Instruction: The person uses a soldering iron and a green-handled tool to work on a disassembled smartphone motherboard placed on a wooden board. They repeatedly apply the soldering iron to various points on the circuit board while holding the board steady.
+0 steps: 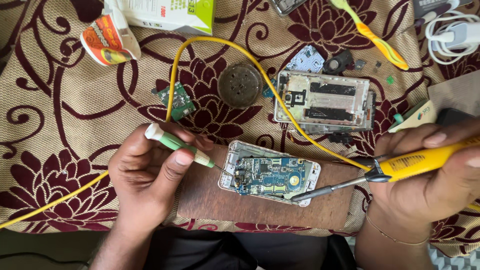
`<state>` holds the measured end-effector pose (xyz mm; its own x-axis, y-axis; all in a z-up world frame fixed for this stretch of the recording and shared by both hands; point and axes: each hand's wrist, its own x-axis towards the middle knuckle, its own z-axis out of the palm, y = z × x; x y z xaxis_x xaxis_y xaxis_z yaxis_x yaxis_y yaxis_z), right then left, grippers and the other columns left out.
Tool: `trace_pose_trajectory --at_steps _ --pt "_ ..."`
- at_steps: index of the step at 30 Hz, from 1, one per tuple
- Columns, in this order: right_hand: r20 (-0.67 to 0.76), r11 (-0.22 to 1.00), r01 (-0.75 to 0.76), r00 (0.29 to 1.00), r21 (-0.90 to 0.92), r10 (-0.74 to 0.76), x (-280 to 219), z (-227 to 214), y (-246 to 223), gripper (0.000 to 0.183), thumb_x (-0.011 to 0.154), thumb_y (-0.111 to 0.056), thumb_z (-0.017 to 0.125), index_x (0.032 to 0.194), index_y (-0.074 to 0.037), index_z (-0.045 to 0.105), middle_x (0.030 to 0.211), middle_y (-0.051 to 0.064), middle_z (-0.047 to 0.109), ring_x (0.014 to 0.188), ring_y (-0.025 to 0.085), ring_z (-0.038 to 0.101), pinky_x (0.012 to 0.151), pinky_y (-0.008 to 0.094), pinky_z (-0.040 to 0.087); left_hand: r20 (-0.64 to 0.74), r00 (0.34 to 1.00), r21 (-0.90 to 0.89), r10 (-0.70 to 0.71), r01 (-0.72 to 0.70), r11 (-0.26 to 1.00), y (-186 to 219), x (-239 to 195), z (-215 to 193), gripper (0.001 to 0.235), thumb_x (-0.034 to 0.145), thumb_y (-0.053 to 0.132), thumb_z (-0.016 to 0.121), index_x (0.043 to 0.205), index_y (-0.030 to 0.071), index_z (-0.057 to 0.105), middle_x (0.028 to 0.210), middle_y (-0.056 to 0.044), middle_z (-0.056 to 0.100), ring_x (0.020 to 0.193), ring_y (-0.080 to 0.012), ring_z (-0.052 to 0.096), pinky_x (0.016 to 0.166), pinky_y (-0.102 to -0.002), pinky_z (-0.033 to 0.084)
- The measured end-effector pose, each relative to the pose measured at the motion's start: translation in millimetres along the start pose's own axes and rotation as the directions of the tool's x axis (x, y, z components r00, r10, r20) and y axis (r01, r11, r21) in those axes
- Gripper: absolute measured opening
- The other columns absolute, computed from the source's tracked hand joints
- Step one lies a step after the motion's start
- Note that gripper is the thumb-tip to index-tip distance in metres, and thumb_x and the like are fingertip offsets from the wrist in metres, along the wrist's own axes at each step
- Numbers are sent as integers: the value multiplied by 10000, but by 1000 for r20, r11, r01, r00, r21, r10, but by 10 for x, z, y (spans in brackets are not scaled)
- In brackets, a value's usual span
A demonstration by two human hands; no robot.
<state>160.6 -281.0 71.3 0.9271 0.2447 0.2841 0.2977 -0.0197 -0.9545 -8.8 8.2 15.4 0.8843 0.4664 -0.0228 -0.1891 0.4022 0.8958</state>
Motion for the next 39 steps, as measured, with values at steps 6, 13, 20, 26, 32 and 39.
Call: trace_pose_trajectory --at_steps 6,13,20,26,32,39 --pt "54 979 -137 990 150 130 129 147 43 406 1195 -413 573 1019 -67 455 740 73 405 498 145 409 518 324 425 18 1000 0 14 -14 1000 -21 -2 -10 170 1058 -61 670 1202 -37 583 1152 -140 681 1098 -222 714 1010 -386 626" --pt "196 837 -430 902 340 384 274 250 135 408 1167 -435 561 976 -81 491 657 53 484 439 65 366 437 210 327 16 1000 4 16 -16 1000 -21 4 -13 210 1055 -61 672 1238 -26 575 1160 -143 685 1089 -216 721 988 -371 634" --pt "194 869 -418 906 264 377 234 384 241 432 1205 -394 597 943 -67 492 656 35 454 466 49 321 433 178 258 35 999 -22 16 -15 1000 -21 6 -17 180 1070 -66 665 1225 -33 579 1161 -149 690 1089 -236 737 997 -380 643" --pt "182 897 -361 929 255 323 196 441 254 419 1223 -340 602 931 -59 495 651 -21 369 496 50 321 490 204 263 64 998 -42 8 -5 999 1 32 -9 223 1053 -45 697 1249 -20 593 1153 -147 705 1085 -222 742 982 -368 654" --pt "179 919 -337 936 207 303 175 461 220 340 1199 -310 586 985 -60 500 687 -4 406 478 53 342 481 212 287 164 986 63 -34 24 998 73 53 -5 205 1007 6 756 1168 -33 635 1115 -145 731 1050 -186 745 954 -322 644" --pt "186 934 -295 948 201 259 157 442 245 327 1223 -286 588 1013 -53 498 688 -5 412 492 60 367 492 212 301 160 986 70 -44 33 997 67 62 20 251 999 33 779 1204 2 638 1118 -110 732 1052 -158 750 934 -298 657"
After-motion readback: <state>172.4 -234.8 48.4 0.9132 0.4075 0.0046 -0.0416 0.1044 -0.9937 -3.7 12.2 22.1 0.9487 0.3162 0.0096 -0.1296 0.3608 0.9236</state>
